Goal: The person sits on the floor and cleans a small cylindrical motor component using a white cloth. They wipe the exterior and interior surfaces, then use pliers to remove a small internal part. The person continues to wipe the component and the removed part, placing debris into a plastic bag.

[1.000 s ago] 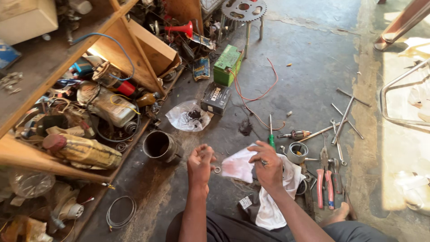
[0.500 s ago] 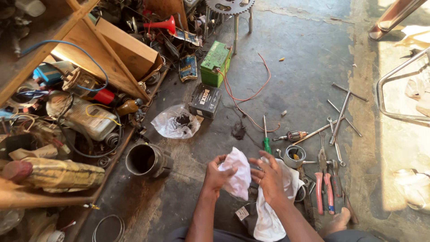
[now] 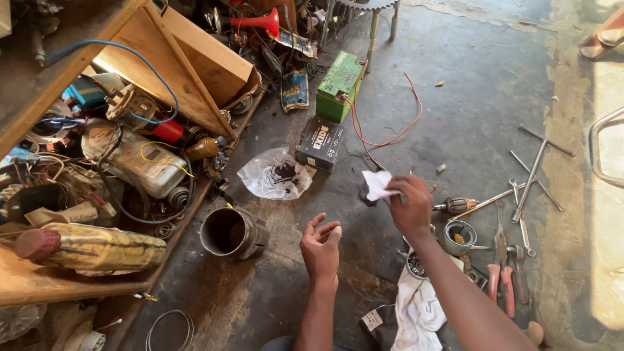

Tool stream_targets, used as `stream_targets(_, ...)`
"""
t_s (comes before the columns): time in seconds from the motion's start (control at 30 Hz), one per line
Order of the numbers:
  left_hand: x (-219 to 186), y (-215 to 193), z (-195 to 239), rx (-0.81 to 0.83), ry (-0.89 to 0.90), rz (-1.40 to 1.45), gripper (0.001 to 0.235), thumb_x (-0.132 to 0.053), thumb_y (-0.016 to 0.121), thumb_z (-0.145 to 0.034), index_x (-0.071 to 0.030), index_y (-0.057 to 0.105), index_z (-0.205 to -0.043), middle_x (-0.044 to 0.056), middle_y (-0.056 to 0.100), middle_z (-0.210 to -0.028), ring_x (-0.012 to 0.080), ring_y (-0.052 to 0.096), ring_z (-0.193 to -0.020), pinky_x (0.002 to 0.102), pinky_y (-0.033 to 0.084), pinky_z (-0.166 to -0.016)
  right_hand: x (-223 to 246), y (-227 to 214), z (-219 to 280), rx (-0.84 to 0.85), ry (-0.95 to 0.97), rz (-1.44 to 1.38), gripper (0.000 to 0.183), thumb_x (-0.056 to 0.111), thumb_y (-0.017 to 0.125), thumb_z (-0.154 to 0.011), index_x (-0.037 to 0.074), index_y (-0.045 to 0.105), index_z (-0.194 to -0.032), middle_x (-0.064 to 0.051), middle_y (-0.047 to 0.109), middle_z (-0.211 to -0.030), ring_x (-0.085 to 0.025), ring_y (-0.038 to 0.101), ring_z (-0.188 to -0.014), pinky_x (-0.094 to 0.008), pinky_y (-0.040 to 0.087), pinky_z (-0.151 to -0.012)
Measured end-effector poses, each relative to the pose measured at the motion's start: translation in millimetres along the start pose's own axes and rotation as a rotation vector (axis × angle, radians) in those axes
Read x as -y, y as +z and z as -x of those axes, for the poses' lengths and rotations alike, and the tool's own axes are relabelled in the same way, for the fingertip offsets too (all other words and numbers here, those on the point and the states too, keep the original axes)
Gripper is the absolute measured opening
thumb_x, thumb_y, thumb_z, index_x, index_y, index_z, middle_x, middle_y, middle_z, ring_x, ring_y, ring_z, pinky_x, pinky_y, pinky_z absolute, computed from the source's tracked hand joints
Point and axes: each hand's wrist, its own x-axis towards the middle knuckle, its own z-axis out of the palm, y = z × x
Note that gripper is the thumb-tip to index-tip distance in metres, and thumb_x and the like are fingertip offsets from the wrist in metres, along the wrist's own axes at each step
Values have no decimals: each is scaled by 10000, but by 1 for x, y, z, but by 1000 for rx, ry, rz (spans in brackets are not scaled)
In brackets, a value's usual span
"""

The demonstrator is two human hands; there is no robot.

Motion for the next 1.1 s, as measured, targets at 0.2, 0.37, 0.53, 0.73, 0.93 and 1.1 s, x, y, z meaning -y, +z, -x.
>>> stream_targets(0.2, -4, 3, 0, -23, 66, 45, 375, -109, 696, -877, -20, 666, -1240, 71, 773, -1016, 130, 691, -914, 302, 539, -838, -16, 23, -22, 357, -197, 126, 204, -10, 706, -698, 70, 746, -881, -73, 761, -1083, -298, 674, -1082, -450, 507, -854)
stream_targets(0.37, 3, 7, -5, -24, 114, 69, 333, -112, 692, -882, -2, 682, -1197, 84, 765, -999, 134, 694, -901, 291, 537, -839, -39, 16, -18, 796, -145, -52, 395, -25, 640, -611, 61, 744, -981, -105, 746, -1127, -281, 658, -1124, -409, 524, -977)
stream_targets(0.53, -1, 6, -2, -38, 127, 86, 321, -105, 689, -881, 6, 688, -1182, 85, 758, -993, 133, 689, -886, 288, 538, -830, -46, 22, -26, 884, 64, 0, 450, 94, 722, -760, 116, 712, -1210, -115, 717, -1238, -329, 664, -1054, -431, 526, -940)
stream_targets(0.73, -10, 10, 0, -39, 108, 115, 306, -97, 694, -884, 21, 695, -1166, 96, 748, -990, 142, 684, -883, 288, 542, -825, -46, 41, -24, 826, -148, 132, 515, 143, 858, -599, 137, 770, -1106, -162, 684, -1167, -369, 626, -1055, -465, 483, -930)
stream_targets(0.93, -22, 9, 7, -25, 94, 116, 298, -96, 675, -892, 18, 689, -1168, 92, 753, -1021, 142, 708, -943, 290, 555, -867, -61, 71, -5, 690, -48, 142, 204, 75, 768, -692, 62, 765, -896, -123, 707, -1005, -331, 675, -988, -436, 542, -851)
stream_targets(1.1, -39, 2, 24, -46, 78, 164, 296, -105, 697, -894, 21, 695, -1162, 107, 749, -1025, 150, 699, -943, 297, 553, -878, -65, 85, 9, 613, -23, 236, 39, 103, 737, -795, 88, 768, -813, -127, 713, -895, -349, 702, -857, -484, 545, -765)
